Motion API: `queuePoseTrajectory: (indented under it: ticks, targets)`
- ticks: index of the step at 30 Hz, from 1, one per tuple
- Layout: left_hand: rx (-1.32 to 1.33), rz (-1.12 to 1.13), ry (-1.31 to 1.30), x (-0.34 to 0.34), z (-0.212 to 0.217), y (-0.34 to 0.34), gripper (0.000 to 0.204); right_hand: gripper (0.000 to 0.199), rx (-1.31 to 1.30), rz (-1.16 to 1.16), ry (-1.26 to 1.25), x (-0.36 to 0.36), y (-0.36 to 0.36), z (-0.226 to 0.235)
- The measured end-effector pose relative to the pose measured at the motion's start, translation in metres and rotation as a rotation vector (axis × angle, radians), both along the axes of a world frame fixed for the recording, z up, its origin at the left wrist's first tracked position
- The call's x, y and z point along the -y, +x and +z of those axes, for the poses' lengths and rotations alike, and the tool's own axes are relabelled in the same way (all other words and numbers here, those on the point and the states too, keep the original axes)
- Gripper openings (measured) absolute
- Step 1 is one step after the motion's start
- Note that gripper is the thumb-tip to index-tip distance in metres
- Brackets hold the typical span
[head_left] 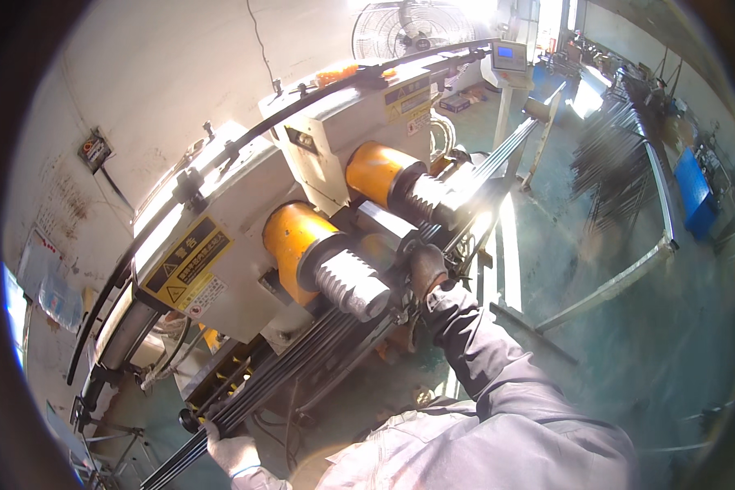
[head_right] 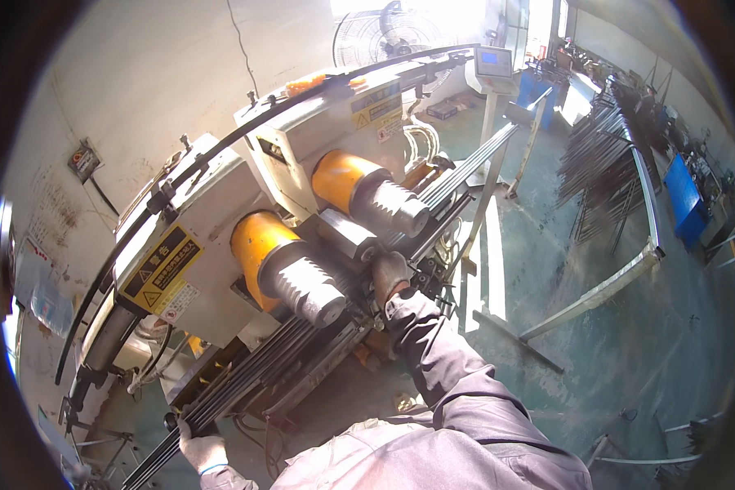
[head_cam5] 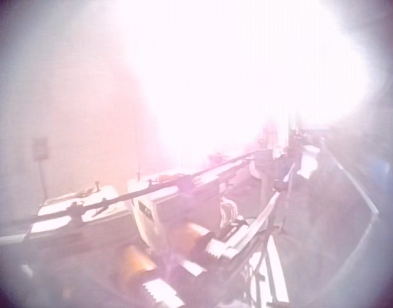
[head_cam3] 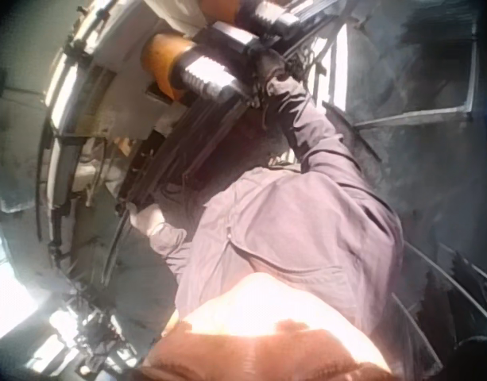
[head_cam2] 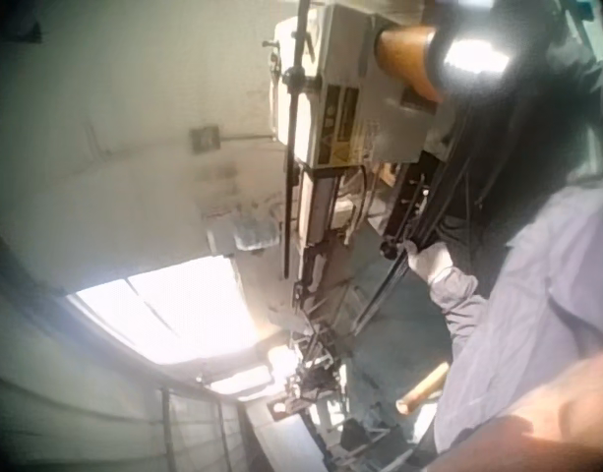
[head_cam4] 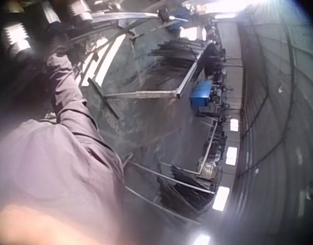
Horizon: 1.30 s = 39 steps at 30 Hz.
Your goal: The person repeatedly picks up bundles of long metal rods and feeds them into a bending machine. The rods are then stacked on the floor after being processed.
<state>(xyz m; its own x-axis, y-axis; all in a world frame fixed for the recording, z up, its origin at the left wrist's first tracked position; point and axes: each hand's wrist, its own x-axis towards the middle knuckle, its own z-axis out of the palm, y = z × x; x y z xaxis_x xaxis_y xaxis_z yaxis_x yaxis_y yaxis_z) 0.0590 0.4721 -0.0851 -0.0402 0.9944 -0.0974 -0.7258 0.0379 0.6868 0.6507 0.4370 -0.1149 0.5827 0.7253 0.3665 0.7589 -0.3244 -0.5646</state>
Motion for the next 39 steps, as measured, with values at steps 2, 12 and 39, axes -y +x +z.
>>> queuePoseTrajectory:
  ticks: [2, 12, 39]
  targets:
    - [-0.008, 0.194, -0.090, -0.006, -0.002, -0.015, 0.040, 0.013, 0.396, 0.016, -0.189, -0.003, 0.008, -0.010]
    - [0.036, 0.088, -0.247, -0.003, -0.029, 0.049, 0.045, 0.027, 0.524, 0.016, -0.596, -0.017, -0.007, -0.002]
    - [0.150, 0.016, -0.517, 0.026, 0.004, 0.128, 0.055, 0.042, -0.536, 0.051, 0.255, 0.116, -0.024, -0.089]
